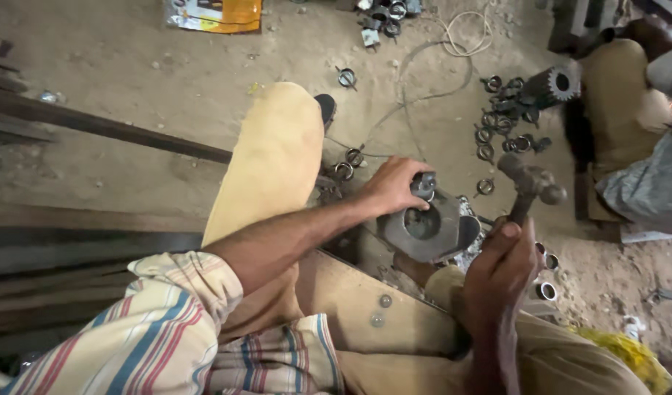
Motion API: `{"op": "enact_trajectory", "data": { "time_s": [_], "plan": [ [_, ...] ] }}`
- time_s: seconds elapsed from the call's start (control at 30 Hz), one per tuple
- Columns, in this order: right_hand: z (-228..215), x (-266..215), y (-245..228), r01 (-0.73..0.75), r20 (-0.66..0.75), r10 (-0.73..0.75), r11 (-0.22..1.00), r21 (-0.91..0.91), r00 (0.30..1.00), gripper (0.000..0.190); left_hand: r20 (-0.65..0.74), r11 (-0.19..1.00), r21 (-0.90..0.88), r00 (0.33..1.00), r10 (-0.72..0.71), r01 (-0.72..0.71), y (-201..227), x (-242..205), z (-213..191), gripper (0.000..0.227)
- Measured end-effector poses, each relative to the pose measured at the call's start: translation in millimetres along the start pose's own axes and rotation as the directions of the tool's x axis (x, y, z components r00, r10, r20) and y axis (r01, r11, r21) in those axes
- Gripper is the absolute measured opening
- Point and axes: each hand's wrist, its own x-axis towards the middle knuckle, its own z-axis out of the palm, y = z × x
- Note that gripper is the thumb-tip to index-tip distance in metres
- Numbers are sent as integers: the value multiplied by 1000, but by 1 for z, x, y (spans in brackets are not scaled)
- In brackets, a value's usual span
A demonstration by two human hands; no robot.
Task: The person sits on the floor in a workshop and uses a hammer to strike small metal rings placed on a metal block. They repeatedly pick up rings, position them, and hammer them into shape.
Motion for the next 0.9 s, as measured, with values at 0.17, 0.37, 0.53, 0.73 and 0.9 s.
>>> {"op": "enact_trajectory", "data": {
  "time_s": [0.17,0.37,0.53,0.73,0.9],
  "plan": [
    [15,1,2,271,147,-250,950,-154,957,31,57,997,-78,998,-9,14,1,-4,-5,62],
    [3,-3,7,-185,152,206,972,-141,967,32,37,1000,3,999,-14,14,-2,0,1,64],
    [5,3,-2,80,-10,-80,996,-50,997,35,24,1000,-13,1000,-7,7,-3,-1,3,69],
    [0,7,-14,-49,259,106,975,-217,960,39,74,997,-65,997,-34,38,-2,-2,1,71],
    [-8,-5,-17,-217,-12,217,972,-90,976,39,52,998,14,997,-59,58,-4,-4,12,70]
  ]
}}
